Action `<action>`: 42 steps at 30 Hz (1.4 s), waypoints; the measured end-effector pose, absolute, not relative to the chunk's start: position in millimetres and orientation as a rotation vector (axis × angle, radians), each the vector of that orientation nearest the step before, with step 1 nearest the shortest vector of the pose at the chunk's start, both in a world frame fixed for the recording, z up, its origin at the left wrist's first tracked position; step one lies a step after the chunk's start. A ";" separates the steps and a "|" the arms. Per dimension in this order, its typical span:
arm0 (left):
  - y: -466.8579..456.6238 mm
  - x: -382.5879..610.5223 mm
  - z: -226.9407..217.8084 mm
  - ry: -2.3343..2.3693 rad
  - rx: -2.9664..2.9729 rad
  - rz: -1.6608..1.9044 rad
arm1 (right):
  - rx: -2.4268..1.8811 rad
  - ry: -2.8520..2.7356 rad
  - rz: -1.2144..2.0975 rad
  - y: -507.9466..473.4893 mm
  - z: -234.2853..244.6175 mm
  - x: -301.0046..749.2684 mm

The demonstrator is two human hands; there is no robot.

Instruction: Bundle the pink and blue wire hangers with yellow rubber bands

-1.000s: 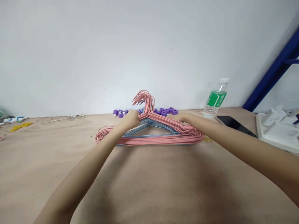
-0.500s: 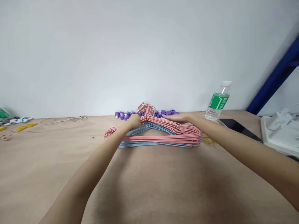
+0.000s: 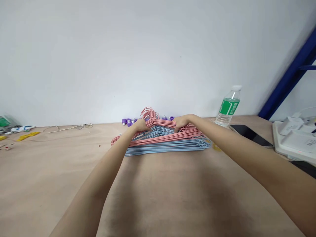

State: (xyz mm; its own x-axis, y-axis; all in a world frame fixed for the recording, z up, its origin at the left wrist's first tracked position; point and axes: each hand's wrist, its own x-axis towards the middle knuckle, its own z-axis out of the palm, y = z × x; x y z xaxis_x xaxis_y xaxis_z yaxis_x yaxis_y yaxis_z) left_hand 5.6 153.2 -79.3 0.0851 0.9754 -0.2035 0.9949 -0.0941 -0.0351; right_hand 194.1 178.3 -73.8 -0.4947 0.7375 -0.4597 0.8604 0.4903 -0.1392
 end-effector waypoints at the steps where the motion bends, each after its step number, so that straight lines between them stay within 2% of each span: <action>1: 153.3 6.2 -78.3 2.053 2.225 -0.257 | 1.337 2.412 -0.493 178.9 -72.3 194.5; 9: 147.2 8.6 -74.6 2.172 2.326 -0.049 | 1.379 2.642 -0.336 170.0 -58.9 198.8; 18: 160.7 11.3 -78.4 2.155 2.344 -0.044 | 1.528 2.720 -0.064 165.8 -67.7 196.8; 27: 160.2 4.8 -79.4 2.067 2.357 -0.075 | 1.462 2.768 -0.159 159.0 -70.3 201.8; 42: 144.2 -1.9 -75.2 2.093 2.318 0.109 | 1.468 2.818 -0.091 160.4 -72.3 212.0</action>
